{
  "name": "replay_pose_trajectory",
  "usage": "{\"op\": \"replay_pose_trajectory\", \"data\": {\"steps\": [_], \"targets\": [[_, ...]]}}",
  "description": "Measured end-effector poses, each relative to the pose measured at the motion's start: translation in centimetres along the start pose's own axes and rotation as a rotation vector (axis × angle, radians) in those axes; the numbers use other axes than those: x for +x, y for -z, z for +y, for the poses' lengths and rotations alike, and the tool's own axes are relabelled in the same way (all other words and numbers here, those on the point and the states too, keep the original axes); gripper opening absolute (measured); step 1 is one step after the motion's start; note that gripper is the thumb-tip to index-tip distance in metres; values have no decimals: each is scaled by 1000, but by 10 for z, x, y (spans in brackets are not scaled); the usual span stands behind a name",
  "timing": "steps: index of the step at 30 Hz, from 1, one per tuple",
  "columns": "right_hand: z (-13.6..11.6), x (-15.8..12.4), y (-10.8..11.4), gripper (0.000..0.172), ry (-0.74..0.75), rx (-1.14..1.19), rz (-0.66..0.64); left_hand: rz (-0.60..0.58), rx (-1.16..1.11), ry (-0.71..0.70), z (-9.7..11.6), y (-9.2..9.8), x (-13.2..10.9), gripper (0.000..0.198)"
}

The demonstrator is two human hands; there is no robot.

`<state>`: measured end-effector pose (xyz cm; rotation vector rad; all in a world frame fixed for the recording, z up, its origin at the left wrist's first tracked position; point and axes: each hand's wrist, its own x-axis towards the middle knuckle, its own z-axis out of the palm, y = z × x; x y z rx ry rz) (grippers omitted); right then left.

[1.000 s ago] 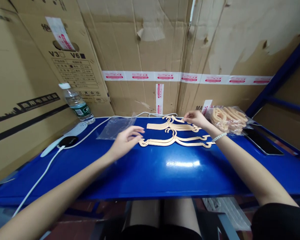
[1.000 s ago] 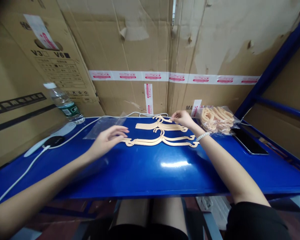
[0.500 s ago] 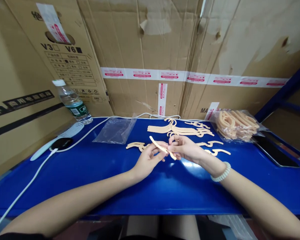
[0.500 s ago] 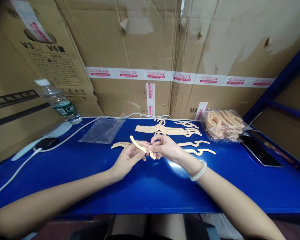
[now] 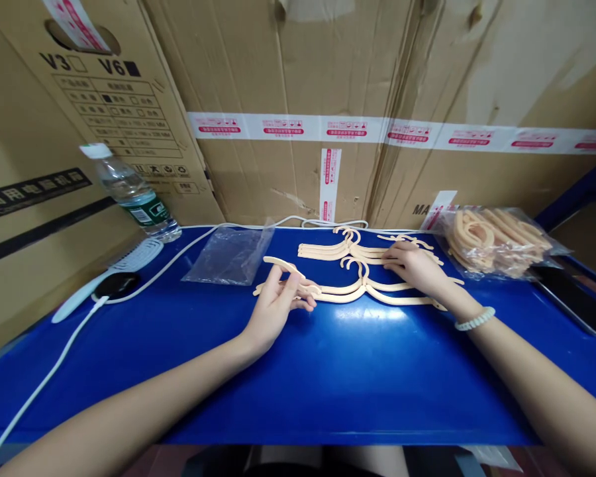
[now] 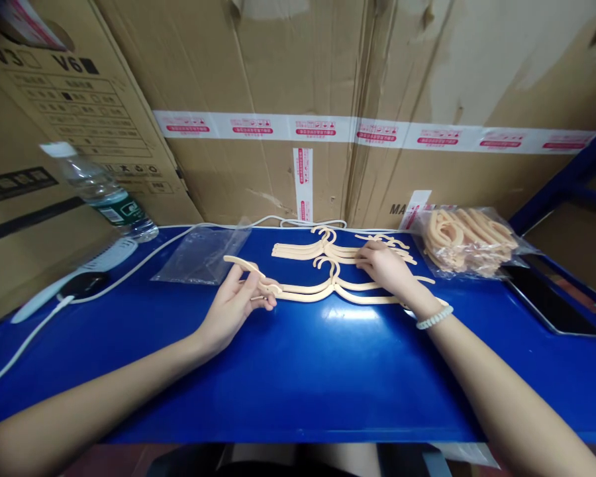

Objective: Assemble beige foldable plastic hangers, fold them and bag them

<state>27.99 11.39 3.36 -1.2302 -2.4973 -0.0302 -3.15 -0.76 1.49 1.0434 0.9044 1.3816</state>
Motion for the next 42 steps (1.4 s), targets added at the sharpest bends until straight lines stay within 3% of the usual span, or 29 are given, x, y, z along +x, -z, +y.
{"op": "replay_pose_trajectory", "data": {"steps": [6, 12, 16, 24, 29, 42], "targets": [[0, 3, 1, 9, -23, 71, 45, 101, -115, 80, 6, 2, 5, 44], [-23, 0, 41, 22, -114, 309, 122, 182, -150, 34, 16, 5, 11, 41], [-38, -15, 59, 30, -96, 403, 88, 223, -231, 33, 23, 6, 13, 34], [-34, -39, 56, 22, -19, 412, 104, 71, -277, 20, 18, 4, 6, 36], [-30, -45, 59, 21, -35, 418, 96, 5, -331, 143, 19, -1, -1, 35], [-39, -47, 63, 11, 43, 367, 122, -11, -349, 225, 20, 0, -3, 24]]}}
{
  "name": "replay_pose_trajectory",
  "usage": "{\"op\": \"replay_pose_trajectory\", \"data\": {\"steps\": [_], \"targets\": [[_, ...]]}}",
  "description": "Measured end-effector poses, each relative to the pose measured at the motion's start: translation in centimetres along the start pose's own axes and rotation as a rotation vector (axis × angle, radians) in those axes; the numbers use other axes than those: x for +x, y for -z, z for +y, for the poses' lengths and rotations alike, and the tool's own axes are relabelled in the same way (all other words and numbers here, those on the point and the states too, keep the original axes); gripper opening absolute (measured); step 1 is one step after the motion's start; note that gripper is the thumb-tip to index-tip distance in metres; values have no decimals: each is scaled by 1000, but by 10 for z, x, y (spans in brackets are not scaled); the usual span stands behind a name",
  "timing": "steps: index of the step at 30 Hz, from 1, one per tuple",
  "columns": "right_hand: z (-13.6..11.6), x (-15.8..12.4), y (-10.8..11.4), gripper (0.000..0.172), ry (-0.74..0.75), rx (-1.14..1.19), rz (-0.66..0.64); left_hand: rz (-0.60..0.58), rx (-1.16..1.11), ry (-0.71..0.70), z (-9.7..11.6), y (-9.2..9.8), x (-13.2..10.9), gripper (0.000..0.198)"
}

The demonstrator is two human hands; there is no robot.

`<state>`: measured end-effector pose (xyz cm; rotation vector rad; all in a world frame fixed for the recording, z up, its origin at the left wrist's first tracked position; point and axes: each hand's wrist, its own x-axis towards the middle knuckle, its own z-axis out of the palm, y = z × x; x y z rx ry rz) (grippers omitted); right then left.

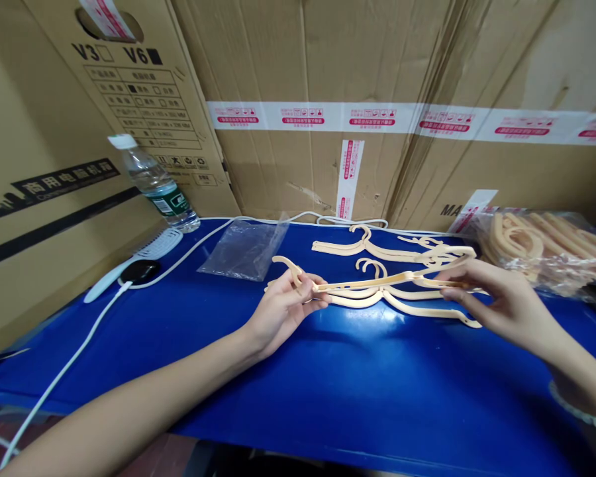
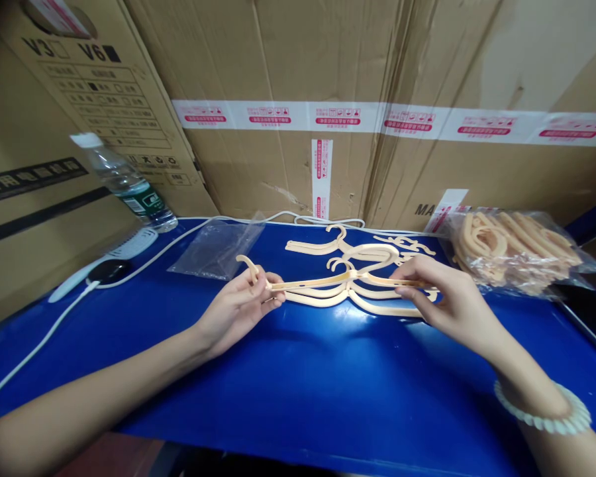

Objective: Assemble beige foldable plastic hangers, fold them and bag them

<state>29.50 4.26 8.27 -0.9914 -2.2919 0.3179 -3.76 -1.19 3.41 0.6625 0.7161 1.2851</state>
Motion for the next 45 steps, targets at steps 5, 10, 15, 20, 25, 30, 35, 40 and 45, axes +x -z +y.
{"op": "replay_pose_trajectory", "data": {"steps": [5, 10, 15, 20, 25, 30, 35, 40, 45], "targets": [[-1, -1, -2, 8, 78, -8, 2, 30, 25, -5, -3, 3, 0, 19], [-2, -1, -4, 10, 147, -31, -28, 89, 58, -50, -4, 3, -1, 19], [-5, -3, -8, 9, 147, -24, -41, 127, 109, -121, -6, 3, -1, 18], [-10, -3, -10, 6, 110, -16, -82, 170, 120, -180, -8, 5, 1, 25], [-13, -4, -11, 9, 44, 15, -95, 137, 126, -250, -9, 6, 2, 31], [-14, -5, -9, 15, -50, 43, -89, 171, 66, -215, -9, 7, 3, 40], [-16, -4, -3, 21, -154, 127, -51, 187, 97, -191, -11, 5, 0, 33], [-12, -7, 9, 28, -299, 246, -81, -97, 515, -135, -21, -3, -21, 14], [-7, -8, 15, 29, -360, 291, -235, -731, 1264, -918, -30, -4, -41, 16]]}}
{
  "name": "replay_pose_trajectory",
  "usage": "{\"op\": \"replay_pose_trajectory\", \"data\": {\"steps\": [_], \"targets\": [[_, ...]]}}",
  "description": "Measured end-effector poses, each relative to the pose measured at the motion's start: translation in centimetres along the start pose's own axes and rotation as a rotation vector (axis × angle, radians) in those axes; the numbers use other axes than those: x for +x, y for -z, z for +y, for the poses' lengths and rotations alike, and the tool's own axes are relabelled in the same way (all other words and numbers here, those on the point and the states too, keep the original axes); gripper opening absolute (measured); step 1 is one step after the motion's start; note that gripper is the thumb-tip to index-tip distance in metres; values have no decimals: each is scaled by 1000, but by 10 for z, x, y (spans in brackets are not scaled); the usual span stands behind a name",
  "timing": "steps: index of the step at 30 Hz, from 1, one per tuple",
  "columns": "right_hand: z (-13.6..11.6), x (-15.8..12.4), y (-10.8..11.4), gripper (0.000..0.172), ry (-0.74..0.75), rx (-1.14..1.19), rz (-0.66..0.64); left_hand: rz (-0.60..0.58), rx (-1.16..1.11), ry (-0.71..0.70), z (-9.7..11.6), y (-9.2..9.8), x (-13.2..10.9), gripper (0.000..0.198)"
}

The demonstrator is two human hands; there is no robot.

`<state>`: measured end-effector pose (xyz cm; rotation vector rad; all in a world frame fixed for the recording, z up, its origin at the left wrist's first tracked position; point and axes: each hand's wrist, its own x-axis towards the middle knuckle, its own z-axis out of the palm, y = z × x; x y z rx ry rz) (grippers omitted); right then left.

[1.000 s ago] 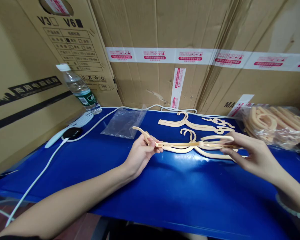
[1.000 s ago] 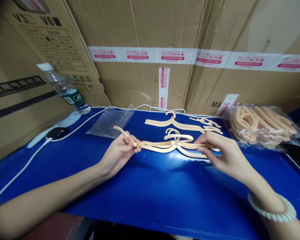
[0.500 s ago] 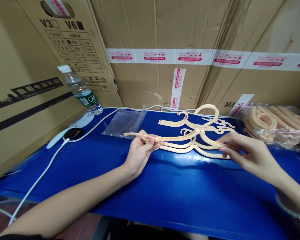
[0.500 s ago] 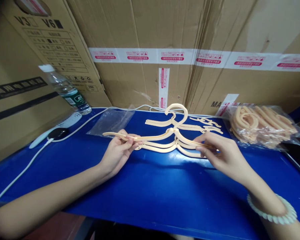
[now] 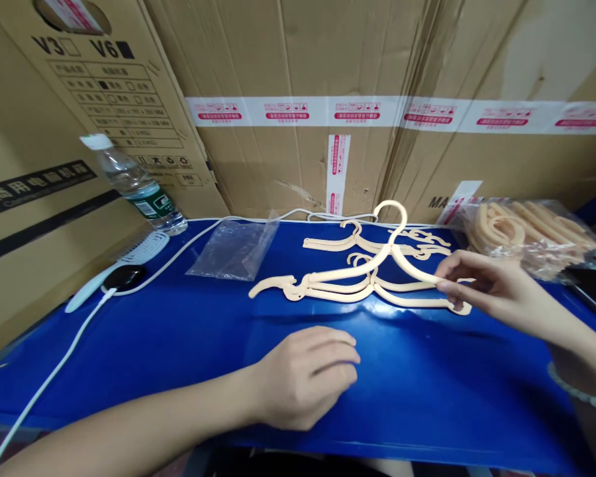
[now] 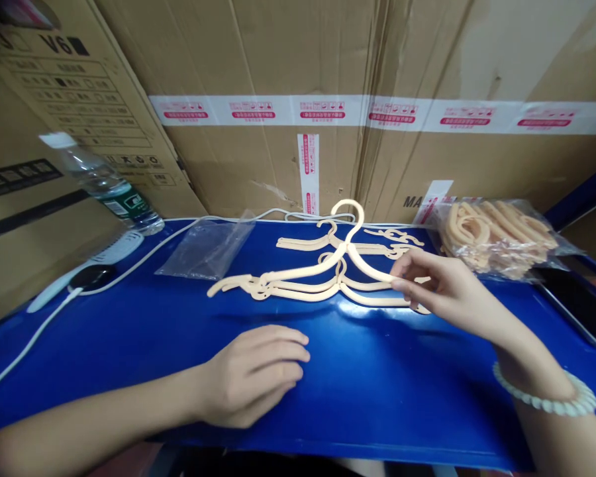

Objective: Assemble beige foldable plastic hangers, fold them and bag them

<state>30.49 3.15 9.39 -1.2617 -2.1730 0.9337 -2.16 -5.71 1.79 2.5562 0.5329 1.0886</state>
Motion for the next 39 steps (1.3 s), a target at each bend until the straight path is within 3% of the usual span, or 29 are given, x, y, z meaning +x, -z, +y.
{"op": "replay_pose_trajectory", "data": {"steps": [1, 3, 6, 12, 16, 26, 39], "targets": [[0, 1, 0, 29, -9, -7, -33, -43, 130, -101, 1, -1, -1, 18], [0, 2, -2, 30, -35, -20, -115, -104, 280, -146, 2, -1, -3, 20], [1, 5, -6, 31, -55, -66, -213, -176, 362, -46, 1, 0, -3, 27], [6, 8, -12, 20, 27, -334, -229, -298, 392, 169, -3, 1, -2, 38], [8, 11, -17, 14, 26, -418, -286, -324, 383, 225, -3, 0, -4, 41], [11, 10, -20, 4, -82, -569, -232, -375, 357, 302, -8, -1, -7, 49], [20, 12, -20, 5, -45, -675, -148, -402, 268, 324, -11, 0, -5, 55]]}}
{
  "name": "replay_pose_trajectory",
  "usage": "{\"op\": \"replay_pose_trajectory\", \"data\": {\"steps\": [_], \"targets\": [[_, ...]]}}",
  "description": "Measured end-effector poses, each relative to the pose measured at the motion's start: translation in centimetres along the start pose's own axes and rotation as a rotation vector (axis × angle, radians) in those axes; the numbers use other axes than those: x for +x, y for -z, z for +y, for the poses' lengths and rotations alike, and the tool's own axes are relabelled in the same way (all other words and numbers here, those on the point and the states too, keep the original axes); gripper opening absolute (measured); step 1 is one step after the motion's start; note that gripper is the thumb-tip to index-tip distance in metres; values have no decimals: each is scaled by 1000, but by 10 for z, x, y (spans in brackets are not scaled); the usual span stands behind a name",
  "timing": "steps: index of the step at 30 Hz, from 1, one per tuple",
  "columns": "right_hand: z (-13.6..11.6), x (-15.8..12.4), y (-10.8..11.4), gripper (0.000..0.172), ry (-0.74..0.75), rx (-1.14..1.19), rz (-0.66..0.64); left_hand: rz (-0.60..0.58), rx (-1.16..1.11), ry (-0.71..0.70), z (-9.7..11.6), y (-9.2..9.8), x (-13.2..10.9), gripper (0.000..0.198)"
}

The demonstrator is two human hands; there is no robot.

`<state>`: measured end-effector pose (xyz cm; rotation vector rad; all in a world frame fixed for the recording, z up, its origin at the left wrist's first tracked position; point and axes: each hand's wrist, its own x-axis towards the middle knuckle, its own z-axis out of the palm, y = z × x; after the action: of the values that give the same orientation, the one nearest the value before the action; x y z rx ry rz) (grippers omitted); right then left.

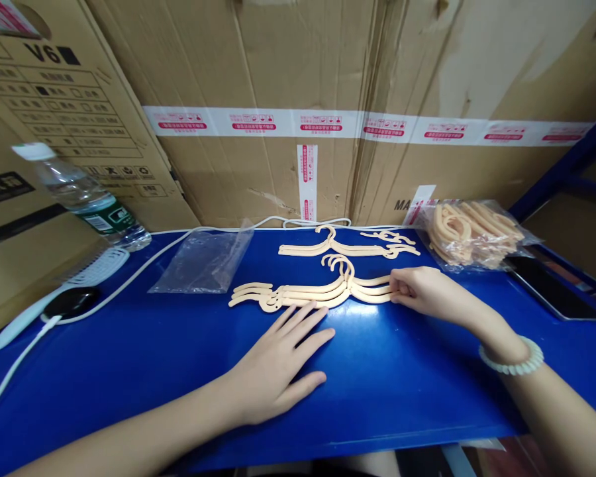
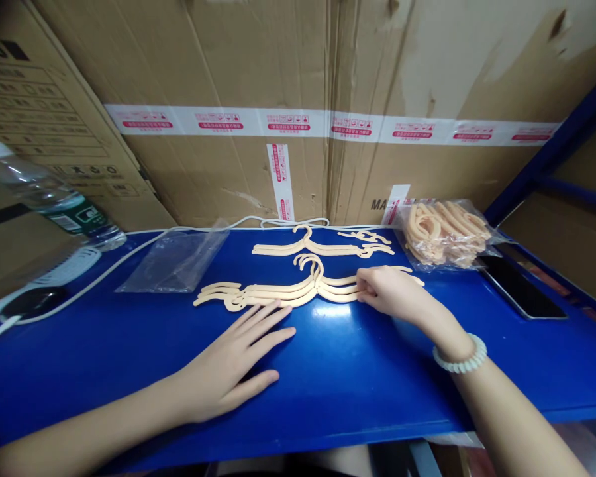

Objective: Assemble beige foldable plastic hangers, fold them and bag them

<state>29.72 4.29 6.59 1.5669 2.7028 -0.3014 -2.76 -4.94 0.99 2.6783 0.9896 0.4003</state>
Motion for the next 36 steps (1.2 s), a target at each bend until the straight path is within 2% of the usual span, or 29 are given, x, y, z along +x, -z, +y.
{"op": "replay_pose_trajectory", "data": {"steps": [4, 10, 17, 21, 26, 30, 36], "targets": [[2, 1, -3, 4, 26, -14, 33, 10, -7, 7, 0, 0, 0, 52], [5, 0, -2, 2, 19, 9, 10, 12, -1, 4, -1, -1, 0, 52], [8, -7, 11, 16, -25, 45, 43, 100, -29, -38, 0, 0, 0, 46], [22, -15, 21, 17, -82, 90, -58, 154, -43, -25, 0, -1, 0, 41], [46, -26, 28, 11, -244, 80, -179, 174, -37, 11, -1, -4, 1, 40], [54, -30, 31, 12, -310, 62, -178, 186, -39, 15, -3, -6, 1, 39], [58, -27, 26, 13, -291, -6, -157, 176, -48, 34, -4, -8, 1, 39]]}}
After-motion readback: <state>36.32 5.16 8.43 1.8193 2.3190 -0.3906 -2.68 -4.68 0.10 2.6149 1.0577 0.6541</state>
